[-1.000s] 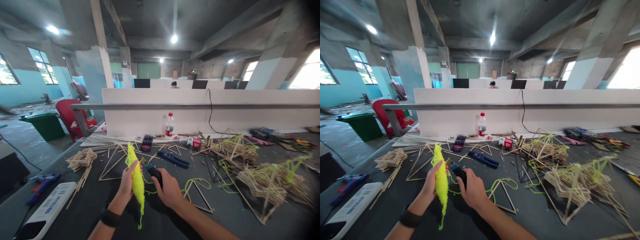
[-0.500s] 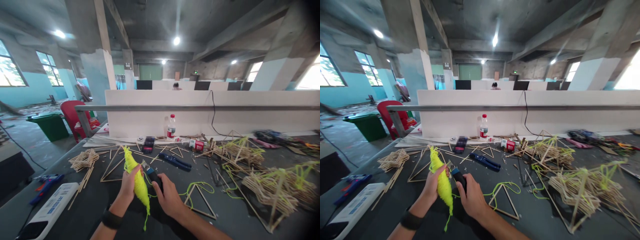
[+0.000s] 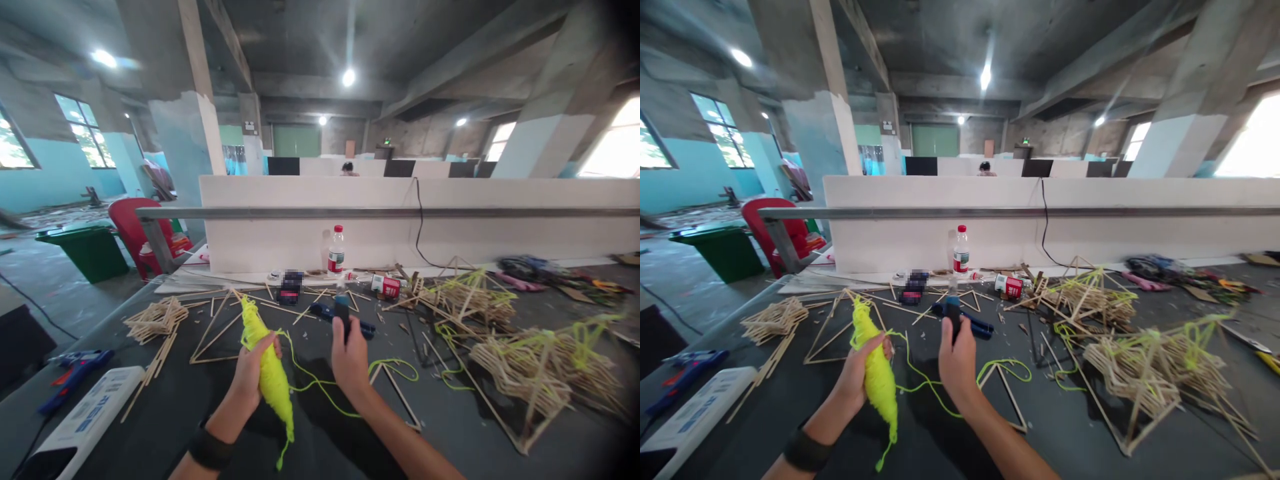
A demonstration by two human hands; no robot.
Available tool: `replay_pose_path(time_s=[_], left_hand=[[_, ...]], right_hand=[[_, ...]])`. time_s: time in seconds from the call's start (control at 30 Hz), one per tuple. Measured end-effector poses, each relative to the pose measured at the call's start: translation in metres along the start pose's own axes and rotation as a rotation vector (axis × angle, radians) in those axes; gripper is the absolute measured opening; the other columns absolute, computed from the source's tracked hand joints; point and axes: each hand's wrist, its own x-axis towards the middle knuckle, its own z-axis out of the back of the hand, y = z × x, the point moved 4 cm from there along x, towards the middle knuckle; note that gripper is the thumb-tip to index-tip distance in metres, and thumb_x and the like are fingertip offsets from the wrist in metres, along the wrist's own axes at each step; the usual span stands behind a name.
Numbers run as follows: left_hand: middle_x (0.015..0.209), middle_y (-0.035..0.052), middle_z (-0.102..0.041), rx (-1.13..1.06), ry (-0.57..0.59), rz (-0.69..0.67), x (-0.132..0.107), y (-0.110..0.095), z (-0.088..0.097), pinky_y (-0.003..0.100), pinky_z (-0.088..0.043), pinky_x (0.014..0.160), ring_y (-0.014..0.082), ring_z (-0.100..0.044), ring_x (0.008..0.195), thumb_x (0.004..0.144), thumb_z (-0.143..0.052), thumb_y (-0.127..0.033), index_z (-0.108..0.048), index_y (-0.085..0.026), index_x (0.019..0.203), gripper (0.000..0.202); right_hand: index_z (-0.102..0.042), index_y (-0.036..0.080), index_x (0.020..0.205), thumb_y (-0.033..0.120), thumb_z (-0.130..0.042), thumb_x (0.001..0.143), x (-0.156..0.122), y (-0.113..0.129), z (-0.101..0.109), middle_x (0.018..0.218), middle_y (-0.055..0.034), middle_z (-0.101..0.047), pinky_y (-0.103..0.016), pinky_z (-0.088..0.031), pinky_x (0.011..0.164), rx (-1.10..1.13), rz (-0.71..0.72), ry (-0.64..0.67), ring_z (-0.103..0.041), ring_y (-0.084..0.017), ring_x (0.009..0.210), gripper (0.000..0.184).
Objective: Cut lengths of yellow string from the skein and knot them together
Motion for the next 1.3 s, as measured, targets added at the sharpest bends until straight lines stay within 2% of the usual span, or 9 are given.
replay_pose_path(time_s=[0.37,0.5,0.67,0.77,0.8,0.9,1.03,1.17,1.3], left_hand=[[0.069,0.0026,-0.055,0.003,0.246,-0.029,-0.007,-0.02,-0.009,0.023,-0.043,0.062,0.0136,-0.05,0.066,0.082,-0.069,-0.039,-0.063,-0.014,0.073,0.027],[0.076,0.005,-0.058,-0.095,0.335,0.092,-0.012,-0.019,-0.008,0.024,-0.044,0.066,0.0141,-0.051,0.069,0.082,-0.068,-0.036,-0.068,-0.013,0.09,0.025],[0.084,0.0087,-0.062,-0.132,0.515,0.189,-0.024,-0.02,-0.018,0.027,-0.046,0.07,0.0155,-0.056,0.072,0.081,-0.067,-0.035,-0.071,-0.012,0.097,0.029],[0.083,0.0097,-0.064,-0.043,0.625,0.199,-0.036,-0.036,-0.026,0.029,-0.047,0.067,0.0174,-0.058,0.068,0.08,-0.066,-0.043,-0.07,-0.013,0.1,0.037],[0.083,0.0096,-0.065,0.004,0.632,0.202,-0.039,-0.045,-0.026,0.03,-0.047,0.065,0.0181,-0.059,0.066,0.08,-0.066,-0.046,-0.069,-0.015,0.105,0.04],[0.077,0.007,-0.065,0.157,0.516,0.135,-0.042,-0.081,-0.016,0.029,-0.045,0.058,0.0205,-0.06,0.065,0.082,-0.067,-0.048,-0.063,-0.019,0.118,0.047],[0.069,0.0015,-0.061,0.174,0.282,-0.111,-0.041,-0.129,-0.006,0.026,-0.045,0.059,0.0169,-0.056,0.063,0.087,-0.065,-0.045,-0.06,-0.021,0.117,0.039],[0.073,0.0036,-0.064,0.137,0.314,-0.091,-0.044,-0.124,-0.029,0.029,-0.05,0.069,0.019,-0.061,0.069,0.086,-0.063,-0.053,-0.062,-0.019,0.102,0.038],[0.092,0.0093,-0.071,0.403,0.241,-0.066,-0.044,-0.104,-0.043,0.033,-0.053,0.077,0.0249,-0.066,0.084,0.08,-0.069,-0.056,-0.067,-0.018,0.106,0.047]], right_hand=[[-0.068,0.022,0.109,0.042,-0.059,0.089,0.042,-0.021,0.018,0.103,-0.0114,-0.069,-0.039,-0.046,0.079,-0.583,0.192,0.307,-0.064,-0.031,0.099,0.03],[-0.059,0.026,0.134,0.04,-0.058,0.09,0.038,-0.005,0.025,0.131,-0.0126,-0.057,-0.047,-0.035,0.1,-0.488,0.338,0.284,-0.049,-0.031,0.124,0.046],[-0.048,0.028,0.144,0.055,-0.077,0.072,-0.01,0.021,-0.013,0.141,-0.0107,-0.054,-0.047,-0.03,0.106,-0.158,0.394,0.686,-0.049,-0.029,0.126,0.082],[-0.07,0.028,0.107,0.04,-0.059,0.092,-0.024,0.032,-0.028,0.107,-0.0006,-0.073,-0.04,-0.035,0.098,-0.075,0.456,0.776,-0.064,-0.02,0.101,0.022],[-0.071,0.027,0.096,0.033,-0.049,0.098,-0.021,0.032,-0.028,0.092,0.0016,-0.075,-0.038,-0.036,0.095,-0.09,0.442,0.76,-0.066,-0.017,0.089,0.023],[-0.071,0.022,0.094,0.026,-0.037,0.102,0.004,0.021,-0.012,0.076,-0.0009,-0.074,-0.037,-0.042,0.091,-0.253,0.283,0.592,-0.067,-0.017,0.073,0.036],[-0.065,0.015,0.127,0.031,-0.069,0.083,0.028,0.029,0.021,0.129,-0.0205,-0.065,-0.06,-0.024,0.11,-0.376,0.224,0.518,-0.054,-0.038,0.125,0.047],[-0.04,0.024,0.152,0.052,-0.078,0.073,0.001,0.083,0.019,0.146,-0.0171,-0.052,-0.061,-0.029,0.112,-0.057,0.295,0.786,-0.046,-0.036,0.136,0.092],[-0.049,0.022,0.141,0.039,-0.071,0.082,-0.033,0.112,-0.003,0.105,-0.0061,-0.072,-0.034,-0.057,0.074,0.459,0.179,0.934,-0.07,-0.021,0.088,0.065]])
